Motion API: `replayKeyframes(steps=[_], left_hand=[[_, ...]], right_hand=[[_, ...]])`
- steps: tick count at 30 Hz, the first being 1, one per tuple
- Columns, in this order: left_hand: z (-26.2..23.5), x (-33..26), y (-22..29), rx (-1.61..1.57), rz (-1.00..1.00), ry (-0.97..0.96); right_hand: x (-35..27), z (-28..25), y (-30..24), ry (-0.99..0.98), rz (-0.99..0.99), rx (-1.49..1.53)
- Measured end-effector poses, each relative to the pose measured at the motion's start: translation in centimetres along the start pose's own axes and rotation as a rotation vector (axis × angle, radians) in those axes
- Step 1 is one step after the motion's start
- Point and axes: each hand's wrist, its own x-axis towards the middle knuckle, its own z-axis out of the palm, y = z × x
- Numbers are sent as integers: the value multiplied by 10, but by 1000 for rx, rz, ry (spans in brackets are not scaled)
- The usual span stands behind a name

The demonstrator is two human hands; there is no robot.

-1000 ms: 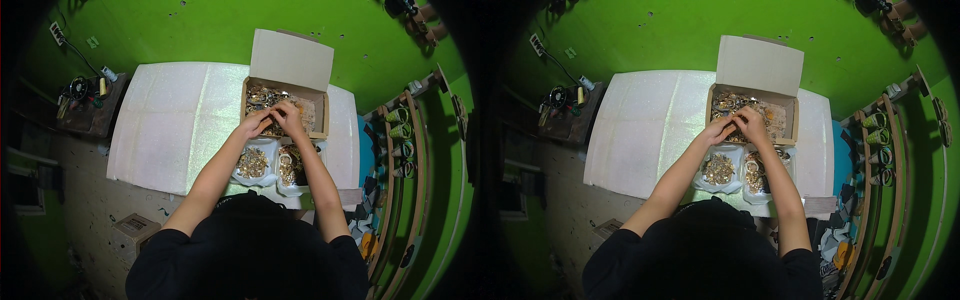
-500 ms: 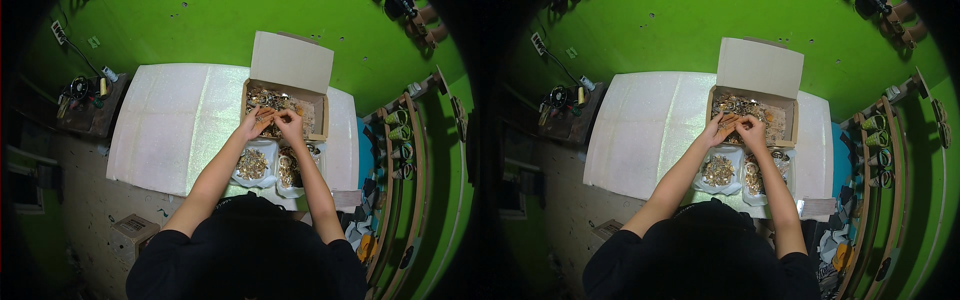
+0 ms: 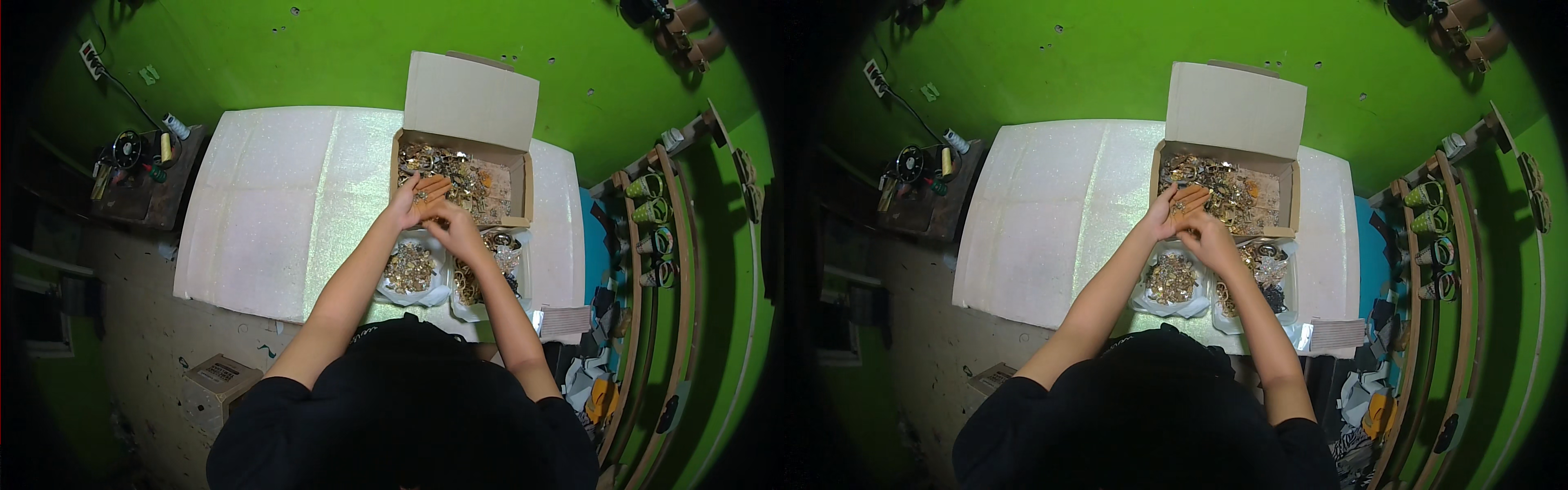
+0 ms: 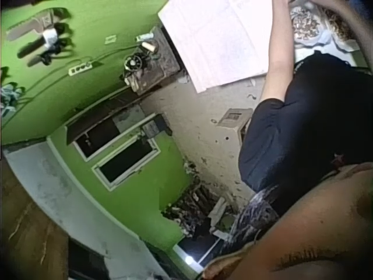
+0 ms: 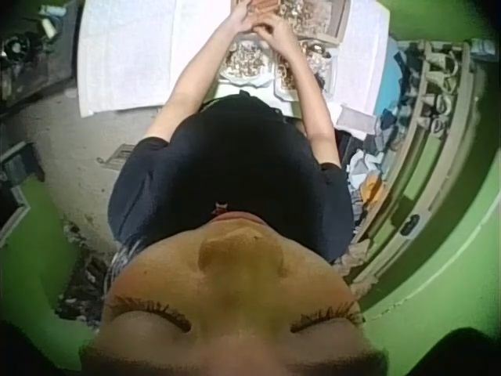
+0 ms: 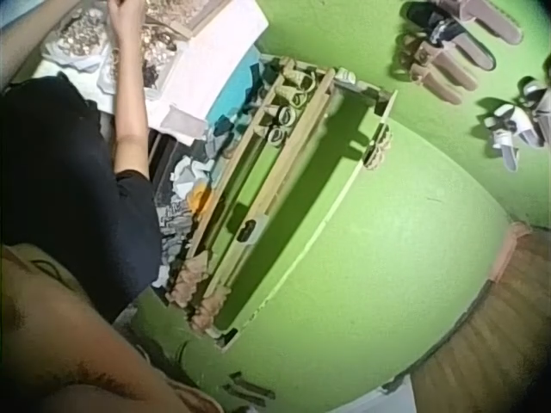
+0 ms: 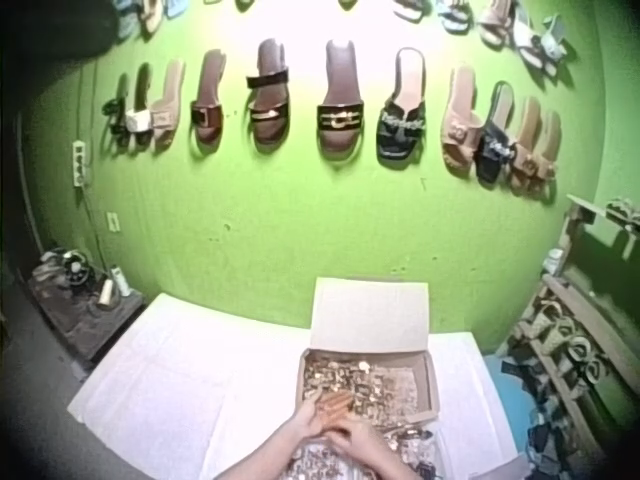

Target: Sorting and inspecting small gold-colored shoe accessories from a cardboard box into smaller containers.

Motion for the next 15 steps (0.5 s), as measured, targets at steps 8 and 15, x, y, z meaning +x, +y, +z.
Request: replayKeyframes(steps=[8, 15], left_hand=[[-1, -4, 1, -11, 9, 63], [8, -7, 0, 4, -12, 95]], right_hand=[[31, 3, -2, 216, 37, -194], [37, 12, 10, 99, -28, -397]])
